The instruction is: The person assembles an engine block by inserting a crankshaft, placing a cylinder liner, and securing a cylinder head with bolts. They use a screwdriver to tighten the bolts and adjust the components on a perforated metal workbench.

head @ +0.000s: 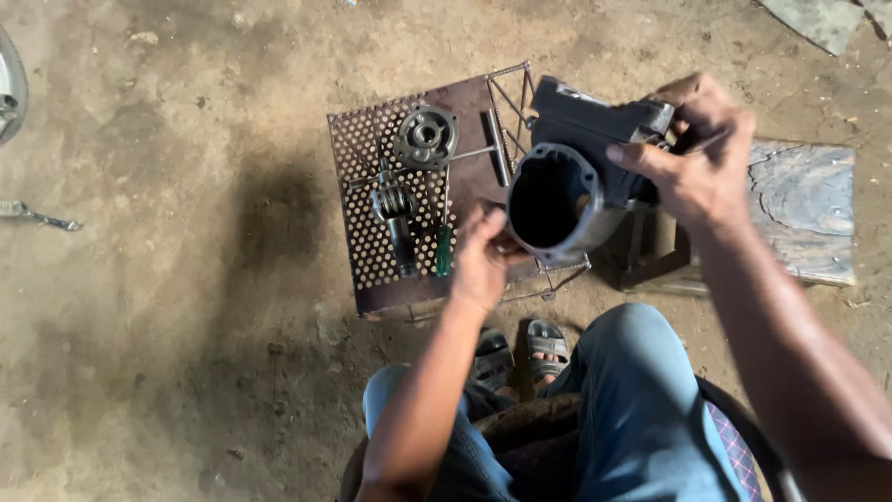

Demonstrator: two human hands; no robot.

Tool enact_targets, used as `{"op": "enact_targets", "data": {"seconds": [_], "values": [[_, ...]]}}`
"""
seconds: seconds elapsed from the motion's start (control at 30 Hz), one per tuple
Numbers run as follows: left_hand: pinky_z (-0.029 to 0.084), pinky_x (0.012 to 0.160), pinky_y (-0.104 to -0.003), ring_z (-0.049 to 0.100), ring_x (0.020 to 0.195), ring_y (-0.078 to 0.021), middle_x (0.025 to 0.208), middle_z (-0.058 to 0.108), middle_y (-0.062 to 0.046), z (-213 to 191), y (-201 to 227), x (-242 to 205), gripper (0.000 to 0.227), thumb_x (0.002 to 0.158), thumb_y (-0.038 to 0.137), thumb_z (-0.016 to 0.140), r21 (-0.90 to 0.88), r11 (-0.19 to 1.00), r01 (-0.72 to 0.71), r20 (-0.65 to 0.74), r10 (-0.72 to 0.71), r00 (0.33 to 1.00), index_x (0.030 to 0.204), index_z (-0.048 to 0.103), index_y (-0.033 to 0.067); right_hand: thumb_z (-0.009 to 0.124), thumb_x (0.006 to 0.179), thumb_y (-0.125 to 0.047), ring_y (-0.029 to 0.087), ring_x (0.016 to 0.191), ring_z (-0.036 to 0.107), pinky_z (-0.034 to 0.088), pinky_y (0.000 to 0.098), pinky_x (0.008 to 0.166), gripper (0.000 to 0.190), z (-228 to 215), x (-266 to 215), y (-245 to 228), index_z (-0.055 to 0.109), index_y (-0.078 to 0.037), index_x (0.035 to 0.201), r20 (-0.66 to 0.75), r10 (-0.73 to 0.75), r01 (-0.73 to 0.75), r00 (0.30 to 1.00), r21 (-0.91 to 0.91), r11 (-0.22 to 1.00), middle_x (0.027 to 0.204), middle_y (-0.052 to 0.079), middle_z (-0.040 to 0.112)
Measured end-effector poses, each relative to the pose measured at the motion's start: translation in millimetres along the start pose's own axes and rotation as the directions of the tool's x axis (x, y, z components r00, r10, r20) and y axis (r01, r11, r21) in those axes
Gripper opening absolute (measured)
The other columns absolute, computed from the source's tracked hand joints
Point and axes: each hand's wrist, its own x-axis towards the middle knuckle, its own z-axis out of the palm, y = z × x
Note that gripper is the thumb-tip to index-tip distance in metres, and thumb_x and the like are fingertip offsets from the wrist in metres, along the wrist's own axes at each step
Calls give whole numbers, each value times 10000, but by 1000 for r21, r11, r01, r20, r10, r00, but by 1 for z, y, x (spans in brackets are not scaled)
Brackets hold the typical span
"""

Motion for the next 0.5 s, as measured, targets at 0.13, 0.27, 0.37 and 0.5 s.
{"op": "enact_targets", "data": {"seconds": [0.13, 0.27, 0.37, 0.5], "values": [[442, 1145, -482, 601, 1226, -318, 1309, 617, -225, -35, 31, 29, 747, 925, 567, 785, 216, 937, -273, 220, 226, 949, 1341, 565, -13, 960, 749, -230, 160, 959, 654, 549, 330, 873, 389, -5, 21, -23, 752, -51, 1025, 196, -192, 172, 962, 113, 979, 1022, 49, 676], [440, 1209, -416, 595, 1393, -243, 1504, 584, -132, -11, 58, 29, 1131, 714, 594, 882, -131, 970, -207, 357, 241, 902, 1575, 354, 85, 933, 709, -227, 164, 989, 697, 590, 345, 918, 406, 14, 31, -41, 751, -74, 1038, 352, -259, 149, 900, 310, 939, 1073, 39, 703], [457, 1195, -395, 621, 1328, -260, 1468, 614, -169, -8, 65, 36, 1161, 708, 548, 931, -81, 950, -302, 420, 308, 854, 1570, 385, -5, 924, 629, -211, 203, 1085, 695, 583, 395, 1002, 432, 36, 25, -52, 754, -79, 1004, 437, -323, 179, 840, 337, 924, 1095, 54, 715], [409, 692, -379, 571, 910, -276, 1327, 652, -270, -39, 81, 15, 1100, 642, 344, 991, 282, 934, -221, 412, 91, 907, 1513, 524, -138, 950, 614, -162, 202, 1042, 691, 557, 378, 922, 462, 52, 18, -60, 769, -79, 1031, 516, -278, 70, 810, 385, 920, 1055, 51, 710]]}}
